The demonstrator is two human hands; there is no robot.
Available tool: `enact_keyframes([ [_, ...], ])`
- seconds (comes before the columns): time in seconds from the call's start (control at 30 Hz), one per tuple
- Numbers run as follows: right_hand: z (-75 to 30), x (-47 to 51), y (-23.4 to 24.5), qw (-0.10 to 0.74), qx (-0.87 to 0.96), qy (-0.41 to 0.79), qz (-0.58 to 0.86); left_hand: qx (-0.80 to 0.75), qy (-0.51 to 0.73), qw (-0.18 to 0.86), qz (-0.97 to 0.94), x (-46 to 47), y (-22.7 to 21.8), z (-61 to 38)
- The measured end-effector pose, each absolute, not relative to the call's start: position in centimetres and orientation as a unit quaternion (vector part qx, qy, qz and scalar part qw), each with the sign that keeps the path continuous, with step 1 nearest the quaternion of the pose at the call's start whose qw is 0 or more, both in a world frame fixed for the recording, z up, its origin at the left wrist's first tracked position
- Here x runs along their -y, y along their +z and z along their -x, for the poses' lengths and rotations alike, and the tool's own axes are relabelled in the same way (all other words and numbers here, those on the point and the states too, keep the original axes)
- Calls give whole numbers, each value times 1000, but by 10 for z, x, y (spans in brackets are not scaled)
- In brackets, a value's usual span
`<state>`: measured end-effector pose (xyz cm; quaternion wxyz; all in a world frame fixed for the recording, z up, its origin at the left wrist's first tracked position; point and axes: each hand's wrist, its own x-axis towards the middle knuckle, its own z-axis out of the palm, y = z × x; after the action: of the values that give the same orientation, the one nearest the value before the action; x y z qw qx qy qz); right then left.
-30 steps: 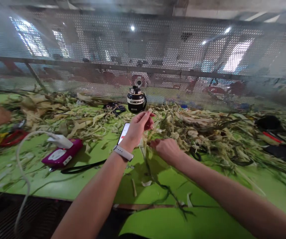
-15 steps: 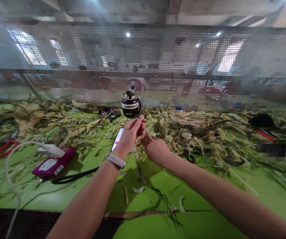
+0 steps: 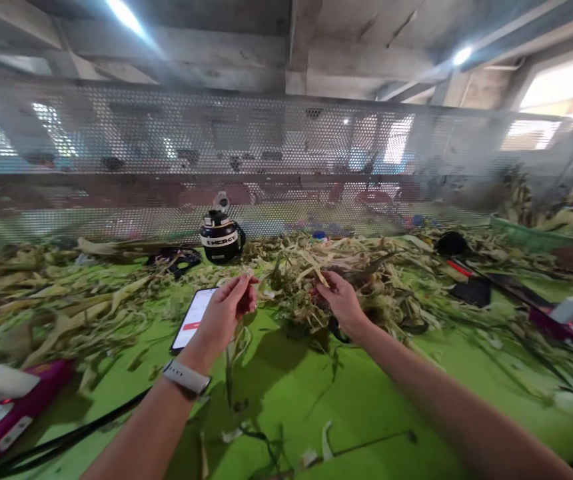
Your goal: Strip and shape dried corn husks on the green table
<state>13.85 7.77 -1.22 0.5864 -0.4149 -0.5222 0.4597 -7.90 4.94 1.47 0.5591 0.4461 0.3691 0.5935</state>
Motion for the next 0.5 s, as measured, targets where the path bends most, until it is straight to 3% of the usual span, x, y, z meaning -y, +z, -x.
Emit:
enact_keyframes([
  [0.2, -146, -73, -3, 652, 392, 546, 351, -403, 538, 565, -479, -44, 0, 66],
  [0.5, -151, -66, 6, 642, 348, 600, 327, -434, 496, 564, -498, -38, -1, 56],
])
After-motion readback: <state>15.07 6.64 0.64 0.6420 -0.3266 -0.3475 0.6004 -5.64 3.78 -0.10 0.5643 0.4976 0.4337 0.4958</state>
